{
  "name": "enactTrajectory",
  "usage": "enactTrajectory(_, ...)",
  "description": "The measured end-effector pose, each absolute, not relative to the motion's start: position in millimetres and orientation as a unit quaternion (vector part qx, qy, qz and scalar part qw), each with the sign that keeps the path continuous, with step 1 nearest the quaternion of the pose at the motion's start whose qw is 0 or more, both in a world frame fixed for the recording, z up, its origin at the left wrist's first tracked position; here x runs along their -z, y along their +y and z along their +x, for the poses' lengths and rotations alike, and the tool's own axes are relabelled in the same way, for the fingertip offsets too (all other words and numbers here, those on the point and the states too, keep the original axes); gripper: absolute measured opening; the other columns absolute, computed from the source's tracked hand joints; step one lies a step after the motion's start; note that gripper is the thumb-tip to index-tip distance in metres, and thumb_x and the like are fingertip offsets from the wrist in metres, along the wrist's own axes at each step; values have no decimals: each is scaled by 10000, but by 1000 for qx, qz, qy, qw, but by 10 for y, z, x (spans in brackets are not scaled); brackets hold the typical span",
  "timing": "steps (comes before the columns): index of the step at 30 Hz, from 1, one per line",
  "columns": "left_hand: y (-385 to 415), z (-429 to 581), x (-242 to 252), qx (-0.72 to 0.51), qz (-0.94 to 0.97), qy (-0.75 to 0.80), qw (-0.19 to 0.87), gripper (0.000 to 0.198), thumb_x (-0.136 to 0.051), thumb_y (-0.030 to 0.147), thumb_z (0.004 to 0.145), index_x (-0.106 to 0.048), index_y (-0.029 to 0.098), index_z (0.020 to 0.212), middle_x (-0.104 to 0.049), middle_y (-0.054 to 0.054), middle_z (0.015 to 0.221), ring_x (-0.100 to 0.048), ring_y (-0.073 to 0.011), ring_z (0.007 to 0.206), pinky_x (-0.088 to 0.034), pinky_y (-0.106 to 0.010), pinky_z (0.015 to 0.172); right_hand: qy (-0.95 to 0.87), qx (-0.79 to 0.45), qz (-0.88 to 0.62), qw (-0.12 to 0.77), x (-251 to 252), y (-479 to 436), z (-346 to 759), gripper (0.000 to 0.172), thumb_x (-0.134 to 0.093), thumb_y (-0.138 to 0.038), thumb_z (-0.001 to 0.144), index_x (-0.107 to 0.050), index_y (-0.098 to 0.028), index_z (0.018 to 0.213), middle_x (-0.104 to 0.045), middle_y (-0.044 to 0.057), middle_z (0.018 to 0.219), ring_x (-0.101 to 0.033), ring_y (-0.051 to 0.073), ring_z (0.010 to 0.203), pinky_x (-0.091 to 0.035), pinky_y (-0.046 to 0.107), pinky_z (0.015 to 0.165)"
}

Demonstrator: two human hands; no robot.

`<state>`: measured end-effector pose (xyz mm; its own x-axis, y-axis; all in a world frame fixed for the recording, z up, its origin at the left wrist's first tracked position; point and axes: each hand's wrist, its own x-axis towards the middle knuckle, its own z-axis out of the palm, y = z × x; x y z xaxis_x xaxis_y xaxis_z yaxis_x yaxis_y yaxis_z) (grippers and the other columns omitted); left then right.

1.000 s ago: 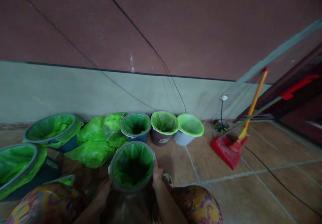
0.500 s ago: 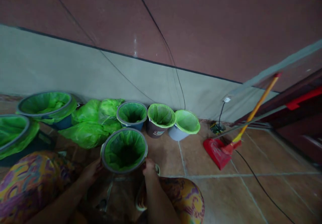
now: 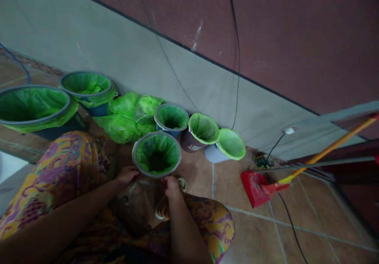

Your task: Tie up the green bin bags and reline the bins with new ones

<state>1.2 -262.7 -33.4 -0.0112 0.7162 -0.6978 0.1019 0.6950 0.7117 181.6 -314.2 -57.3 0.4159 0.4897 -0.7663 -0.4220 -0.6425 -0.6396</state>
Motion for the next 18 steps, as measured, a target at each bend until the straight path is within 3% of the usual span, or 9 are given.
enactTrajectory(7, -2609, -12, 426, -232, 331, 671, 622, 131, -584, 93, 615, -538, 171, 520, -509, 56, 427, -452, -86, 426, -333, -213, 475, -16, -531, -732, 426, 573, -3177, 1801, 266, -528, 22, 630, -461, -208, 515, -441, -72, 412, -425, 95, 417, -308, 197, 418)
enactTrajectory(10, -2645, -13, 393, -206, 322, 644, 662, 64, -651, 184, 624, -595, 167, 598, -596, 29, 504, -558, -128, 493, -399, -233, 507, -13, -549, -727, 413, 587, -3178, 1806, 246, -541, 11, 644, -494, -203, 531, -478, -62, 441, -462, 108, 438, -351, 208, 439)
enactTrajectory(15, -2730, 22, 279, -186, 306, 592, 722, 353, -797, 431, 563, -645, 152, 717, -711, -41, 685, -686, -206, 677, -529, -317, 648, -8, -600, -703, 382, 590, -3201, 1784, 147, -558, -49, 709, -576, -179, 642, -587, -25, 548, -554, 135, 514, -462, 256, 524)
enactTrajectory(18, -2728, 59, 258, -196, 312, 607, 704, 373, -778, 480, 605, -623, 155, 704, -706, -49, 670, -685, -202, 667, -529, -310, 647, -18, -611, -699, 371, 603, -3222, 1738, 144, -582, -32, 684, -604, -171, 654, -590, -21, 538, -550, 143, 504, -437, 258, 505)
